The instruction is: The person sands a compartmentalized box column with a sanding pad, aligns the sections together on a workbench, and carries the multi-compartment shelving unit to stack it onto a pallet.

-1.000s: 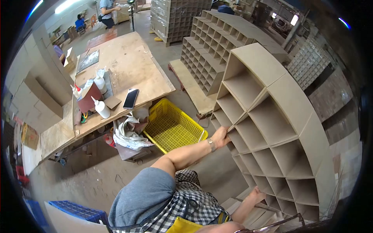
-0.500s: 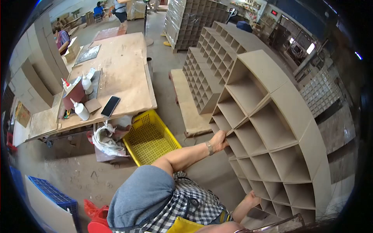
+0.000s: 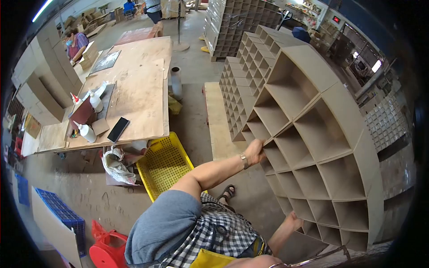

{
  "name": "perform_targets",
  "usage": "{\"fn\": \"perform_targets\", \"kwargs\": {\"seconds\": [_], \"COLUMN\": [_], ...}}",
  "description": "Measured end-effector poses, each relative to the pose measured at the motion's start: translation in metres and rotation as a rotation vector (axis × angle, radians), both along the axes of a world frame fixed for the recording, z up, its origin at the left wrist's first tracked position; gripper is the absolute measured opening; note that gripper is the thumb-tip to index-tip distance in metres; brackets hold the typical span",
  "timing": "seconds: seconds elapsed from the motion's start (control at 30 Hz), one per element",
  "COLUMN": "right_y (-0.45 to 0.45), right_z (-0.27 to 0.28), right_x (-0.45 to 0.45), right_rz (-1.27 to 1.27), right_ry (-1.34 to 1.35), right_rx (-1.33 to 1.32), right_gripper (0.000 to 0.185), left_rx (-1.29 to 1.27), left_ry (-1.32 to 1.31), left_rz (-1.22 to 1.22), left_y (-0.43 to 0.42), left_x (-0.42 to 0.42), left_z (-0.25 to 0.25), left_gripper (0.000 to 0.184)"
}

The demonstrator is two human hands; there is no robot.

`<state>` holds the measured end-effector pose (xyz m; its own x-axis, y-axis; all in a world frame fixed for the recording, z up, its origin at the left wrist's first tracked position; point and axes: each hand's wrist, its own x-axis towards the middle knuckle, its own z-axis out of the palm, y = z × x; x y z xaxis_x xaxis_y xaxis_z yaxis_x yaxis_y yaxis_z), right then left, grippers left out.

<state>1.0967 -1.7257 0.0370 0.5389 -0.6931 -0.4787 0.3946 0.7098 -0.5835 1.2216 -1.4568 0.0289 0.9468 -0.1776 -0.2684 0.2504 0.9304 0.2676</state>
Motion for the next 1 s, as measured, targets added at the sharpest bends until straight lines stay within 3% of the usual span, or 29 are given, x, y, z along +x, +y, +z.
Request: {"fn": "perform_targets", "kwargs": {"seconds": [0.07,0.1,0.33,0.37,0.43,0.47,0.5,0.6,0.67,0.8,0.9,1.0], "right_y": [-0.003,-0.004,-0.018,0.012,0.007,-0.031,-0.029,-0.015,-0.013,-0.035,0.009,0.057], "right_z": [0.0,0.0,-0.008,0.03,0.02,-0.028,-0.027,-0.015,-0.022,-0.065,-0.024,-0.002], "right_x": [0.033,0.052,0.17,0.177,0.203,0.226,0.23,0.255,0.271,0.296,0.297,0.304], "right_rz": [0.042,0.063,0.21,0.189,0.273,0.375,0.474,0.305,0.315,0.403,0.375,0.184], "right_ry": [0.01,0.011,-0.074,-0.066,-0.074,-0.093,-0.112,-0.052,0.019,-0.124,-0.098,0.081], "right_rx": [0.029,0.056,0.147,0.136,0.048,-0.028,-0.106,0.064,-0.016,0.12,0.232,0.044], "right_gripper": [0.012,0.012,0.021,0.023,0.024,0.023,0.023,0.007,0.008,0.016,0.019,0.005], "left_rx": [0.021,0.015,0.038,0.048,0.062,0.065,0.066,0.071,0.057,0.033,0.042,0.041], "left_ry": [0.057,-0.029,-0.041,-0.03,-0.013,-0.009,-0.005,0.016,0.022,0.044,0.053,0.052], "left_rz": [0.052,0.053,0.182,0.213,0.251,0.255,0.254,0.282,0.308,0.313,0.308,0.261], "left_y": [0.005,0.006,0.023,0.023,0.028,0.03,0.033,0.039,0.043,0.052,0.068,0.089], "left_x": [0.016,0.038,0.12,0.129,0.142,0.147,0.15,0.166,0.175,0.202,0.223,0.242], "left_z": [0.019,-0.004,0.018,0.022,0.03,0.035,0.041,0.036,0.034,0.017,0.004,0.009], "left_gripper": [0.029,0.028,0.026,0.026,0.026,0.026,0.026,0.025,0.025,0.026,0.026,0.027]}}
